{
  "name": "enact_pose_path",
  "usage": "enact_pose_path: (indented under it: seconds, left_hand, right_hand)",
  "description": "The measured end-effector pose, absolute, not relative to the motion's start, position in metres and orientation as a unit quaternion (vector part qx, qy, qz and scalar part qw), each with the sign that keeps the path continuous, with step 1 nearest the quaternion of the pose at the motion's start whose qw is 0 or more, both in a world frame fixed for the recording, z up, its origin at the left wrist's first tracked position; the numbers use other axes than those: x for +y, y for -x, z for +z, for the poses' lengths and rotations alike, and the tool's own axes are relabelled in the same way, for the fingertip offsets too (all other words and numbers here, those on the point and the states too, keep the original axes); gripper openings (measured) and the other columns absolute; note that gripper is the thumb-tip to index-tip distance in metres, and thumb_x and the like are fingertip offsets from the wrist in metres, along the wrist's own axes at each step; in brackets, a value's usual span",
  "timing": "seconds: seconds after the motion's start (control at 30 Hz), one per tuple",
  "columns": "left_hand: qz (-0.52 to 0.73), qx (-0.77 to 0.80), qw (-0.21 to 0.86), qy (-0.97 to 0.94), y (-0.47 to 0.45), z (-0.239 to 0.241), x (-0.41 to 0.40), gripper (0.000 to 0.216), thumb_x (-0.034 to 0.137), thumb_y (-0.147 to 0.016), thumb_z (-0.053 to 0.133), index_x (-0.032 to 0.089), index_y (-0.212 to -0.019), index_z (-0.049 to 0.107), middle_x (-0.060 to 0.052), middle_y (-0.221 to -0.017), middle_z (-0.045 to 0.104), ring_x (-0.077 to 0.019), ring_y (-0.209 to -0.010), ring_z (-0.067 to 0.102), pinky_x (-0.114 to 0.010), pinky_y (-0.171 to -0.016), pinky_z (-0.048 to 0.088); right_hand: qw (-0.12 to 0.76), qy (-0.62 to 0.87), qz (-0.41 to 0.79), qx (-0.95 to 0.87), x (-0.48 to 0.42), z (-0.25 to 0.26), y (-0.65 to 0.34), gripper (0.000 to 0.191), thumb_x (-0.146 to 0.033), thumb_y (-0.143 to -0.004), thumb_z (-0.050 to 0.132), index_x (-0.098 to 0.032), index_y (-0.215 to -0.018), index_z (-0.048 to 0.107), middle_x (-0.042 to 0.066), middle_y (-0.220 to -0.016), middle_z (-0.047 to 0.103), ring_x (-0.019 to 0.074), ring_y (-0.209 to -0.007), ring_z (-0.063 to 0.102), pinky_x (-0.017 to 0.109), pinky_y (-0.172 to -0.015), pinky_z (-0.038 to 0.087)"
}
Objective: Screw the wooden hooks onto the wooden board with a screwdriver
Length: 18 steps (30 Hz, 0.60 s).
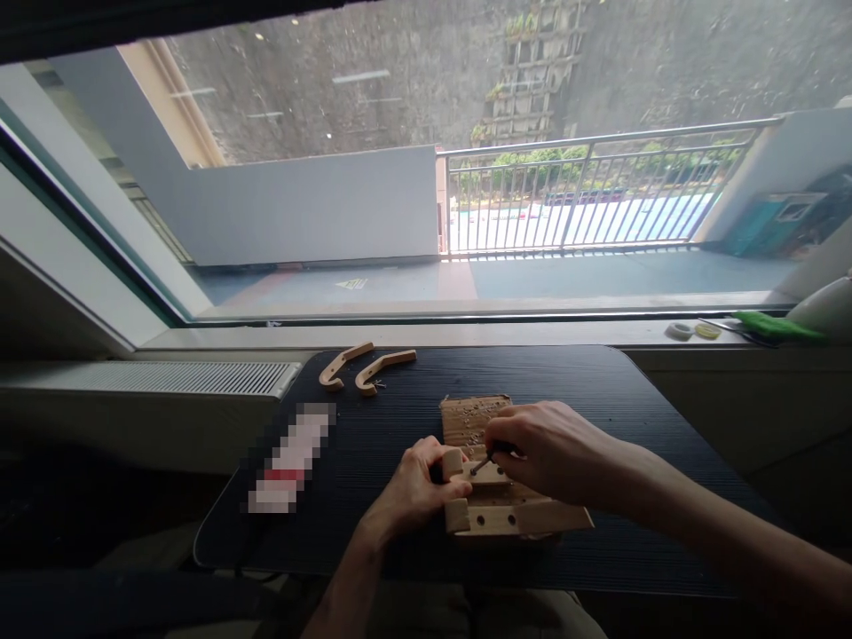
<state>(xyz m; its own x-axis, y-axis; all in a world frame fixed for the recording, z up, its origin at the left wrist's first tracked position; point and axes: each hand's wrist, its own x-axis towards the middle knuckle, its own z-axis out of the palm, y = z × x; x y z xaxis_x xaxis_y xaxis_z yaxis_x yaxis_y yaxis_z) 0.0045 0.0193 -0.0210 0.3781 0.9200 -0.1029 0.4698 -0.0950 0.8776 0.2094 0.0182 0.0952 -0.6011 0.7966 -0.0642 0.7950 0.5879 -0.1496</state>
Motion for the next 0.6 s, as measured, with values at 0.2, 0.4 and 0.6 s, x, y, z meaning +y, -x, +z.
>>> enact_pose_path:
  seconds: [0.2, 0.4, 0.6]
  left_hand:
    - [0.255, 0.5, 0.437, -0.703, -0.004, -0.019, 0.017, 0.023, 0.027, -0.069, 0.069, 0.023, -0.091, 0.068, 0.0, -0.088, 0.056, -0.0173, -0.088, 0.053, -0.024, -0.077, 0.041]
    - [0.264, 0.497, 0.409, -0.718, -0.003, -0.024, 0.018, 0.021, 0.032, -0.067, 0.072, 0.022, -0.085, 0.069, 0.001, -0.082, 0.053, -0.0167, -0.084, 0.051, -0.025, -0.074, 0.04]
    - [0.268, 0.496, 0.382, -0.732, -0.002, -0.028, 0.019, 0.018, 0.035, -0.067, 0.073, 0.019, -0.075, 0.067, 0.001, -0.08, 0.053, -0.0162, -0.082, 0.05, -0.024, -0.073, 0.039]
  right_hand:
    - [-0.027, 0.43, 0.087, -0.898, 0.02, 0.099, -0.203, 0.012, -0.016, -0.081, 0.052, -0.02, -0.079, 0.063, 0.001, -0.077, 0.068, 0.0161, -0.068, 0.061, 0.028, -0.054, 0.023]
    - [-0.04, 0.373, 0.073, -0.924, 0.031, 0.097, -0.192, 0.017, -0.006, -0.077, 0.053, -0.019, -0.077, 0.063, 0.001, -0.077, 0.067, 0.0163, -0.068, 0.061, 0.026, -0.053, 0.024]
    - [-0.088, 0.384, 0.05, -0.918, 0.037, 0.104, -0.177, 0.013, -0.011, -0.08, 0.054, -0.018, -0.074, 0.062, 0.002, -0.068, 0.066, 0.0176, -0.06, 0.061, 0.026, -0.048, 0.02]
